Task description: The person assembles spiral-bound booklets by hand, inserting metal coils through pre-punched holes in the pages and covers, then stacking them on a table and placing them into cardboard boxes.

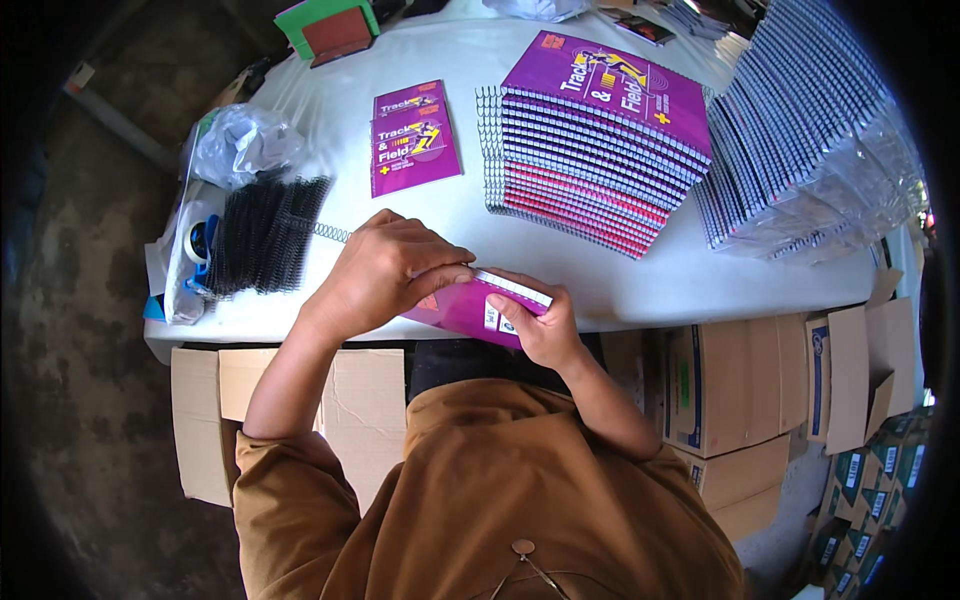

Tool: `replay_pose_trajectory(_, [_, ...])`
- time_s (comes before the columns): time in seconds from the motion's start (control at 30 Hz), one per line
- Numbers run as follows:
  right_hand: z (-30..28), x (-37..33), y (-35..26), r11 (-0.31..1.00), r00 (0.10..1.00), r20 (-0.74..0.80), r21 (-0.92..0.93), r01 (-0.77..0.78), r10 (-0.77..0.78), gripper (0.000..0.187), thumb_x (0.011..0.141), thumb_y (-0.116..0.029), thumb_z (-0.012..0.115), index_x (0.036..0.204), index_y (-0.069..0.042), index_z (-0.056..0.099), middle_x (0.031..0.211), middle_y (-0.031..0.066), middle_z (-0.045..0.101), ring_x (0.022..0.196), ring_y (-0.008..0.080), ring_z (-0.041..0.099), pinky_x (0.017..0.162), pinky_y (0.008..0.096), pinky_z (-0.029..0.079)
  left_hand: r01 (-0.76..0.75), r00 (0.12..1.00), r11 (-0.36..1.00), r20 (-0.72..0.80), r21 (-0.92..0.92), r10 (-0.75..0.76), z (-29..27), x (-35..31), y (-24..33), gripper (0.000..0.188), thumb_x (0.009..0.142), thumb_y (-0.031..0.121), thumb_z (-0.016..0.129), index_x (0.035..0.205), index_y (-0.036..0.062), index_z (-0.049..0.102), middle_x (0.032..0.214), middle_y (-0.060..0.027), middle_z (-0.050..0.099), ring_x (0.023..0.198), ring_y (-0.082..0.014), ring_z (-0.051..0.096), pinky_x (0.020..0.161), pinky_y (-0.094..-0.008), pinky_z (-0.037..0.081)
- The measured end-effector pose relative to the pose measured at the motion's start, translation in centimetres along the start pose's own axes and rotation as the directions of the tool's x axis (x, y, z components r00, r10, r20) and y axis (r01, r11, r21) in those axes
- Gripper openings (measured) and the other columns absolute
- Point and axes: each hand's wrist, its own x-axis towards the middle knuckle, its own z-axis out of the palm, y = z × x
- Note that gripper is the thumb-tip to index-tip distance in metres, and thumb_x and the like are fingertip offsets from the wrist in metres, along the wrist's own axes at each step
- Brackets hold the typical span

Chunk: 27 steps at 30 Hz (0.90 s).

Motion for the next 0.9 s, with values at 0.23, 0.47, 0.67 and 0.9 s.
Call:
replay_pose_trajectory(0.23, [0.0, -0.1, -0.5, 0.998, 0.999, -0.002, -0.043, 0.050, -0.050, 0.024, 0.085, -0.007, 0.061, 0.108, 0.000, 0.062, 0.088, 0.0099, 0.068, 0.074, 0.0105, 0.062, 0.068, 0.0251, 0.050, -0.097, 0.992, 0.975, -0.065, 0.200, 0.112, 0.8, -0.3, 1.5, 0.015, 0.076, 0.015, 0.067, 0.088, 0.0074, 0.063, 0.082, -0.0034, 0.065, 0.076, -0.0206, 0.061, 0.070, -0.0320, 0.044])
replay_pose_trajectory(0.47, [0.1, 0.1, -0.1, 0.944, 0.958, 0.045, -0.161, 0.287, -0.283, 0.028, 0.080, 0.003, 0.060, 0.108, -0.001, 0.062, 0.094, 0.0121, 0.068, 0.079, 0.0208, 0.067, 0.070, 0.0284, 0.052, -0.048, 0.997, 0.995, -0.064, 0.091, 0.054, 1.0, -1.6, 1.9, 0.021, 0.070, 0.012, 0.071, 0.088, 0.0106, 0.061, 0.089, -0.0004, 0.058, 0.091, -0.0186, 0.055, 0.080, -0.0328, 0.038])
replay_pose_trajectory(0.67, [0.4, 0.4, 0.0, 0.841, 0.895, 0.102, -0.311, 0.444, -0.435, 0.034, 0.077, 0.005, 0.060, 0.110, -0.003, 0.061, 0.097, 0.0131, 0.067, 0.086, 0.0256, 0.066, 0.074, 0.0331, 0.052, 0.035, 0.956, 0.975, -0.291, 0.221, 0.032, 4.0, -2.4, 1.6, 0.078, 0.072, 0.055, 0.061, 0.125, 0.0025, 0.042, 0.131, -0.0192, 0.038, 0.126, -0.0393, 0.031, 0.099, -0.0499, 0.025])
replay_pose_trajectory(0.9, [0.1, -0.2, 0.5, 0.904, 0.948, 0.062, -0.285, 0.317, -0.313, 0.038, 0.075, 0.005, 0.059, 0.111, -0.006, 0.062, 0.102, 0.0113, 0.066, 0.083, 0.0257, 0.066, 0.070, 0.0307, 0.053, -0.297, 0.790, 0.789, -0.326, 0.539, 0.520, 8.9, -4.6, -0.1, 0.102, 0.074, 0.075, 0.043, 0.143, 0.0039, 0.016, 0.143, -0.0282, 0.019, 0.134, -0.0476, 0.006, 0.101, -0.0649, -0.003])
